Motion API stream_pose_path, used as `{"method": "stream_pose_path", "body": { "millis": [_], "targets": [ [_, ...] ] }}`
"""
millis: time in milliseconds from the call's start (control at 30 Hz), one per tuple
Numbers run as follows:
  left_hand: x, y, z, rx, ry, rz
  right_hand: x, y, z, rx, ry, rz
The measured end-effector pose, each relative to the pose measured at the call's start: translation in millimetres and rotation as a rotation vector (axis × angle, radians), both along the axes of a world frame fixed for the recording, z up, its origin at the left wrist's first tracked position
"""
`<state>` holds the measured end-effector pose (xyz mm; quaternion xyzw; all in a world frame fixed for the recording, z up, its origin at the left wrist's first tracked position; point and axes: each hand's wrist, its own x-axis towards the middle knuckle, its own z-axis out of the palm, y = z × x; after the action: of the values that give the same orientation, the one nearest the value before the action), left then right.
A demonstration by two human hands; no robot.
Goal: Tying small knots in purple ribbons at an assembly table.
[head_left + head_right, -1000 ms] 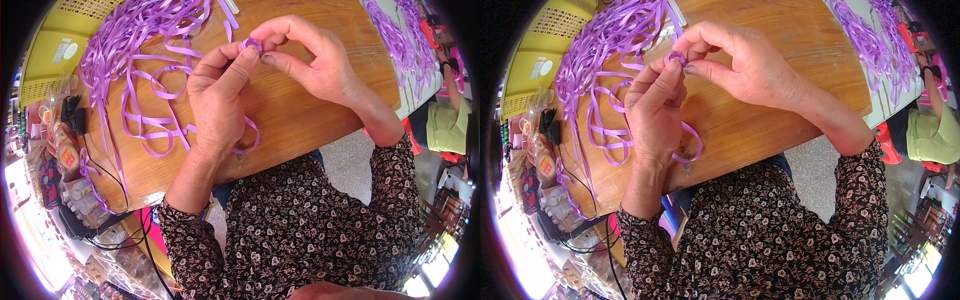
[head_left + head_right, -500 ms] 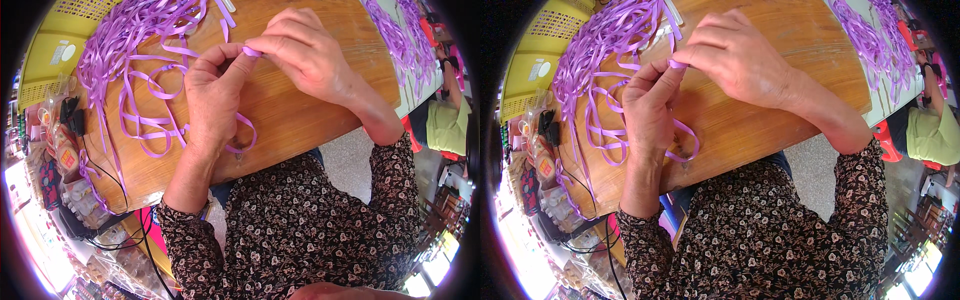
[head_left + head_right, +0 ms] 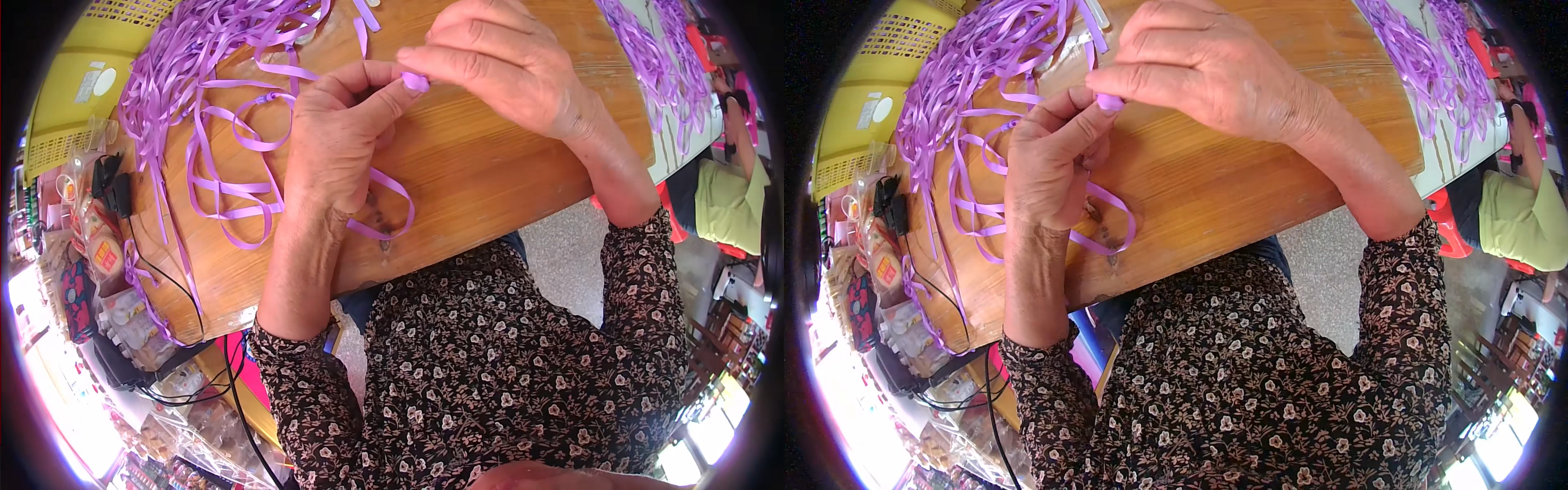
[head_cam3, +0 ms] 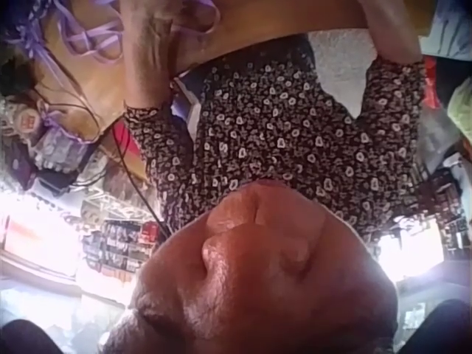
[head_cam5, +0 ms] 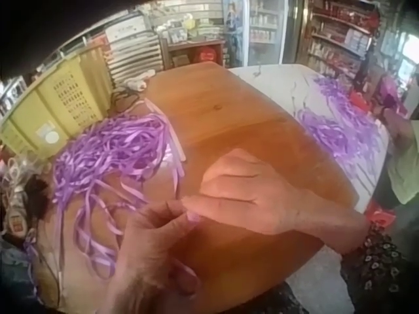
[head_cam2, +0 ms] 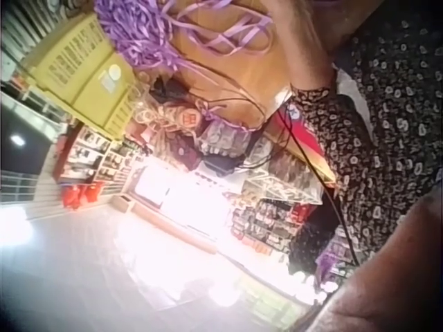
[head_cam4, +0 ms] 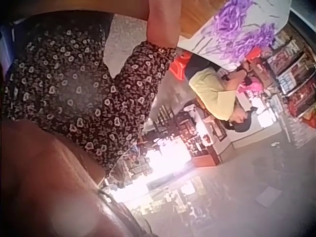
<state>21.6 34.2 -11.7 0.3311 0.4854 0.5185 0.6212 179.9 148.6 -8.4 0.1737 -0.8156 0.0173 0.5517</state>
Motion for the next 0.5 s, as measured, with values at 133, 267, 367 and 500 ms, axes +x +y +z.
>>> {"method": "stream_pose_path", "body": {
  "millis": [133, 267, 367, 500],
  "targets": [
    [12.6, -1.1, 5.0, 0.076, 0.111, 0.044, 24.9, 1.3, 10.4, 0.267, -0.046, -0.324],
    [14.1, -5.3, 3.4, 0.108, 0.069, 0.094, 25.0, -38.5, 34.8, -0.506, -0.404, -0.411],
    [13.8, -5.1, 3.3, 0.122, 0.053, 0.117, 23.8, -44.8, 41.5, -0.679, -0.420, -0.321],
    [16.9, -3.7, 4.7, 0.136, 0.023, 0.089, 16.2, -12.8, -3.3, -0.435, -0.134, 0.046]
  ]
}}
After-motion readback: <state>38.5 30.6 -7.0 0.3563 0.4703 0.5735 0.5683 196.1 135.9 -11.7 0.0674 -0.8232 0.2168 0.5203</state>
